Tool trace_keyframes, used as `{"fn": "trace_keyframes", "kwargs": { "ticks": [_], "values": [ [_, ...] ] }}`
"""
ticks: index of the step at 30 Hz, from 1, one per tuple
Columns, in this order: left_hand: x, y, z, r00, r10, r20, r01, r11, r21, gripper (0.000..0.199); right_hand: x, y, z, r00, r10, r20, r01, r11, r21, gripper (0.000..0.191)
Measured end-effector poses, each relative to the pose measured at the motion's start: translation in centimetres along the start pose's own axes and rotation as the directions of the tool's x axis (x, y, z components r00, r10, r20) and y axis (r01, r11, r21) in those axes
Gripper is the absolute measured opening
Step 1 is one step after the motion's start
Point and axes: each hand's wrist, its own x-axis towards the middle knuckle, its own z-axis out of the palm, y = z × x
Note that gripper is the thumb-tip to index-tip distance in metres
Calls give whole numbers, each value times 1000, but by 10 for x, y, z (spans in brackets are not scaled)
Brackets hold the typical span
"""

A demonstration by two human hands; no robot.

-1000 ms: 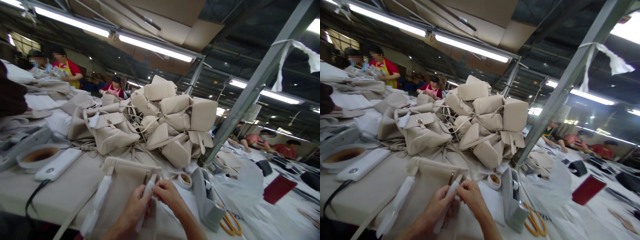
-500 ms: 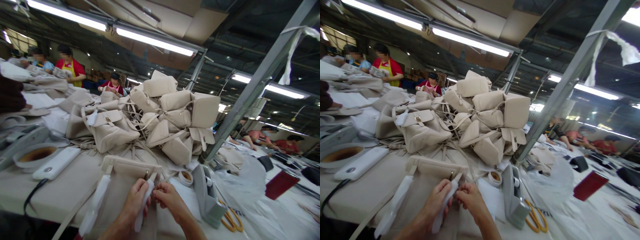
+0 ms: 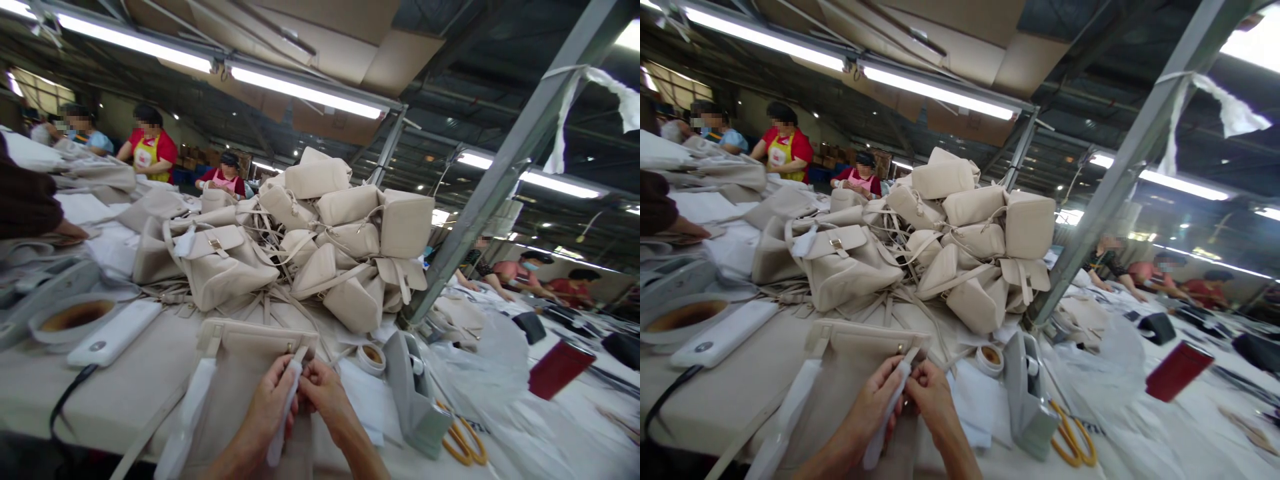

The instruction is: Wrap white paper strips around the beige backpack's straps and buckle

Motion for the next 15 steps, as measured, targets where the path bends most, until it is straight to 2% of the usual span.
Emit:
{"fn": "trace_keyframes", "kwargs": {
  "ticks": [6, 15],
  "values": [
    [-4, 3, 0, 999, 30, -20, -29, 998, 57, 76, -4, -14, -1, 993, -109, -34, 103, 983, -153, 23],
    [-15, 5, 2, 965, 181, -190, -125, 953, 275, 57, 3, -11, 2, 968, -243, -59, 215, 929, -303, 20]
  ]
}}
